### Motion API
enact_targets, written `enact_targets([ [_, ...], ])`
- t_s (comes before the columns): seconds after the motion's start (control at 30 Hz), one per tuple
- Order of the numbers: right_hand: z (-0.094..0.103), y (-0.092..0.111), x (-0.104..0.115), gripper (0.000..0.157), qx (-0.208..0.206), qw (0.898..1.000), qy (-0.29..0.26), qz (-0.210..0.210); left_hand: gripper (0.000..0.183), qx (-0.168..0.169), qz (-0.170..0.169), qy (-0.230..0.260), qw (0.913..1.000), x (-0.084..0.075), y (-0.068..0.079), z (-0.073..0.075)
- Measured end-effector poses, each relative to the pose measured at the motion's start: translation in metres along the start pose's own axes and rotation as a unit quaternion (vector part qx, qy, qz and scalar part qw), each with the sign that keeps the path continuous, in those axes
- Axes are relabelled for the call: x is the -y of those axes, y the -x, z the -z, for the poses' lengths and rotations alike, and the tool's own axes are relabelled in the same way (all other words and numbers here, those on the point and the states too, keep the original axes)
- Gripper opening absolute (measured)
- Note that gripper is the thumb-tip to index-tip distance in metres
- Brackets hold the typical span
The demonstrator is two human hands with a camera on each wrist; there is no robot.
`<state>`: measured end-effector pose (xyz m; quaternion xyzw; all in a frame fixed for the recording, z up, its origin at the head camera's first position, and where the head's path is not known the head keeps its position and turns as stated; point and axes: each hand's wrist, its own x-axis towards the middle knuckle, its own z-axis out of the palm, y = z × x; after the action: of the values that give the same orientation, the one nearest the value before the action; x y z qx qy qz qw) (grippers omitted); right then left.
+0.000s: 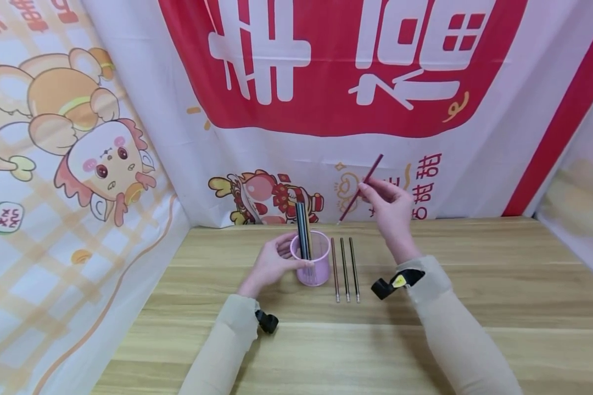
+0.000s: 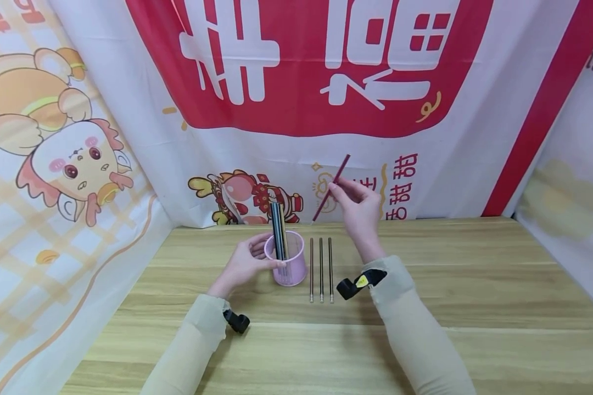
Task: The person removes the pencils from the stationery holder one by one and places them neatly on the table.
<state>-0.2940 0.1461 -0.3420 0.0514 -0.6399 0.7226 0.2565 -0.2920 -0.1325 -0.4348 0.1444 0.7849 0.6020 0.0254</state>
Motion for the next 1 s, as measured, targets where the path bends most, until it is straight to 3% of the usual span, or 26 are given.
enact_targets([
  [0.2, 0.014, -0.002, -0.004, 0.040, -0.003, 0.999, 0.031, -0.037, 0.087, 0.001, 0.003, 0.001, 1.0000, -0.002, 0.001, 0.000],
  [0.43, 0.018, 0.000, -0.010, 0.039, 0.003, 0.998, 0.025, -0.052, 0.087, 0.002, 0.003, 0.004, 1.0000, -0.003, 0.002, 0.000],
  [0.77, 0.031, 0.006, -0.024, 0.046, 0.042, 0.991, 0.103, -0.080, 0.088, 0.003, 0.016, 0.002, 0.9999, -0.002, 0.001, 0.000],
  [1.0, 0.041, 0.010, -0.042, 0.041, 0.107, 0.976, 0.150, -0.120, 0.086, 0.012, 0.016, -0.002, 0.9998, -0.026, 0.011, 0.000],
])
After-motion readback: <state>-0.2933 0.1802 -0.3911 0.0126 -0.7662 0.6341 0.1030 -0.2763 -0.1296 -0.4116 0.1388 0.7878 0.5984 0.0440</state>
